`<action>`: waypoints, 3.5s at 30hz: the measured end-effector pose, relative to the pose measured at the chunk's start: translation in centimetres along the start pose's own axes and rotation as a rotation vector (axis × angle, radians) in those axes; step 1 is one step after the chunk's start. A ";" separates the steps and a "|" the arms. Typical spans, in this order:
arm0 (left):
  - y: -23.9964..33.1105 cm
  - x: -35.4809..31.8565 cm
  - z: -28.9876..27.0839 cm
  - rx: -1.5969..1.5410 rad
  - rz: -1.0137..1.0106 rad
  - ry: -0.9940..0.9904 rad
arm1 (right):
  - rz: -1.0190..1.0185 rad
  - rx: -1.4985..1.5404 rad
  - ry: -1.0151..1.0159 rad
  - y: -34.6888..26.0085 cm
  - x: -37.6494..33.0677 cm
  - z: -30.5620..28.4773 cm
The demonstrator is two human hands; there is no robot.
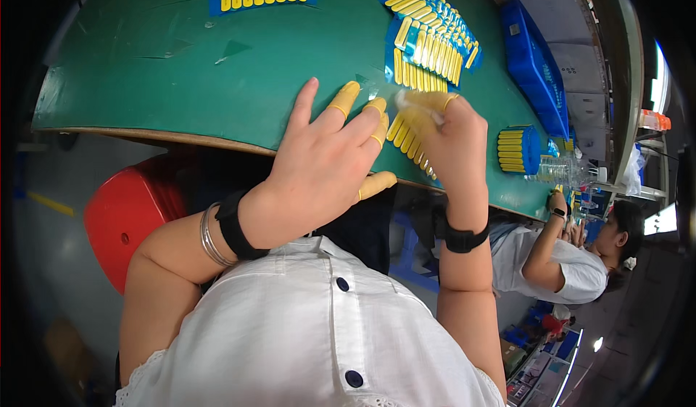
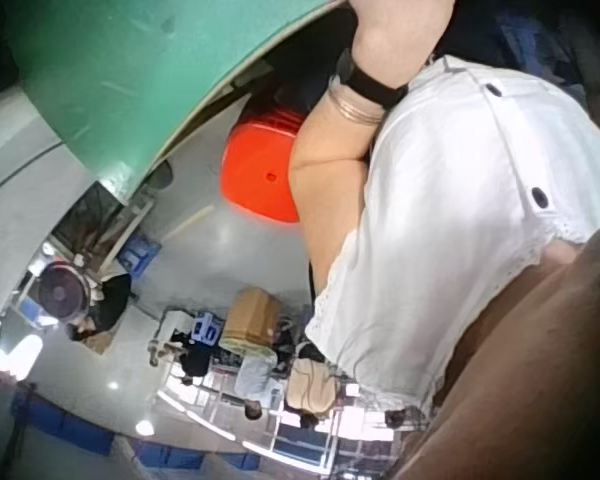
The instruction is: Cleaning small yellow plastic components with a cloth and liquid.
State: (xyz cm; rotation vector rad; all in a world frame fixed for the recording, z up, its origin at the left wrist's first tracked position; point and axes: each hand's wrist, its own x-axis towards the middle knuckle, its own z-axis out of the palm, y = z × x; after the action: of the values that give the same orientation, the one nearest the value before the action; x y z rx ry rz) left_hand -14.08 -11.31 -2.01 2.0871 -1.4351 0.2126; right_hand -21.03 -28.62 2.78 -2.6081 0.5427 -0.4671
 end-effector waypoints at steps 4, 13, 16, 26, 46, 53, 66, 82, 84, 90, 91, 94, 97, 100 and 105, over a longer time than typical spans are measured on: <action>0.1 0.2 -0.1 0.001 -0.005 -0.027 | -0.210 0.017 -0.023 -0.2 -1.6 0.2; 0.0 0.1 0.4 0.002 -0.018 0.018 | -0.016 0.174 -0.041 1.0 -2.2 -1.0; 0.4 0.2 0.5 0.024 0.023 0.083 | -0.057 0.172 -0.052 1.2 -3.6 -0.6; 2.3 1.1 1.0 -0.062 0.104 0.031 | 0.459 0.615 0.103 3.8 -1.6 -2.1; 2.5 1.5 1.3 -0.160 0.126 -0.056 | 0.163 0.275 0.108 5.9 -3.8 -2.1; 3.1 2.4 0.6 -0.148 0.116 -0.155 | 0.255 0.390 0.335 7.9 -3.6 -1.0; 3.9 3.8 2.8 -0.135 0.397 -0.185 | 0.152 0.567 0.360 9.5 -4.0 -0.9; -7.2 8.8 -11.5 0.348 -0.105 -0.021 | 0.079 0.547 0.344 9.0 -4.1 -1.0; -10.4 10.1 -10.4 0.550 -0.192 -0.056 | 0.086 0.523 0.336 8.7 -4.1 -1.2; -13.6 10.6 -7.8 0.695 -0.277 -0.438 | 0.048 0.505 0.369 8.9 -4.3 -0.9; -13.6 10.7 -7.9 0.663 -0.278 -0.442 | 0.053 0.504 0.371 8.8 -4.4 -0.9; -13.6 10.7 -8.3 0.629 -0.263 -0.420 | 0.080 0.512 0.370 8.6 -4.4 -1.1; -14.2 10.5 -8.4 0.600 -0.246 -0.395 | 0.076 0.537 0.374 8.6 -4.2 -1.2; -13.2 10.7 -7.9 0.659 -0.008 -0.232 | 0.074 0.498 0.334 8.4 -3.9 -1.4; -4.9 12.4 -3.0 0.227 0.431 -0.167 | 0.135 0.557 0.326 8.6 -4.1 -1.5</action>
State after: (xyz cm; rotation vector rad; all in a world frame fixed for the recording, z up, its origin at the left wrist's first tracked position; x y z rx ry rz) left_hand -4.04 -18.38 4.10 1.9787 -2.0388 0.3943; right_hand -27.72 -34.44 -1.01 -1.9633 0.5868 -0.8672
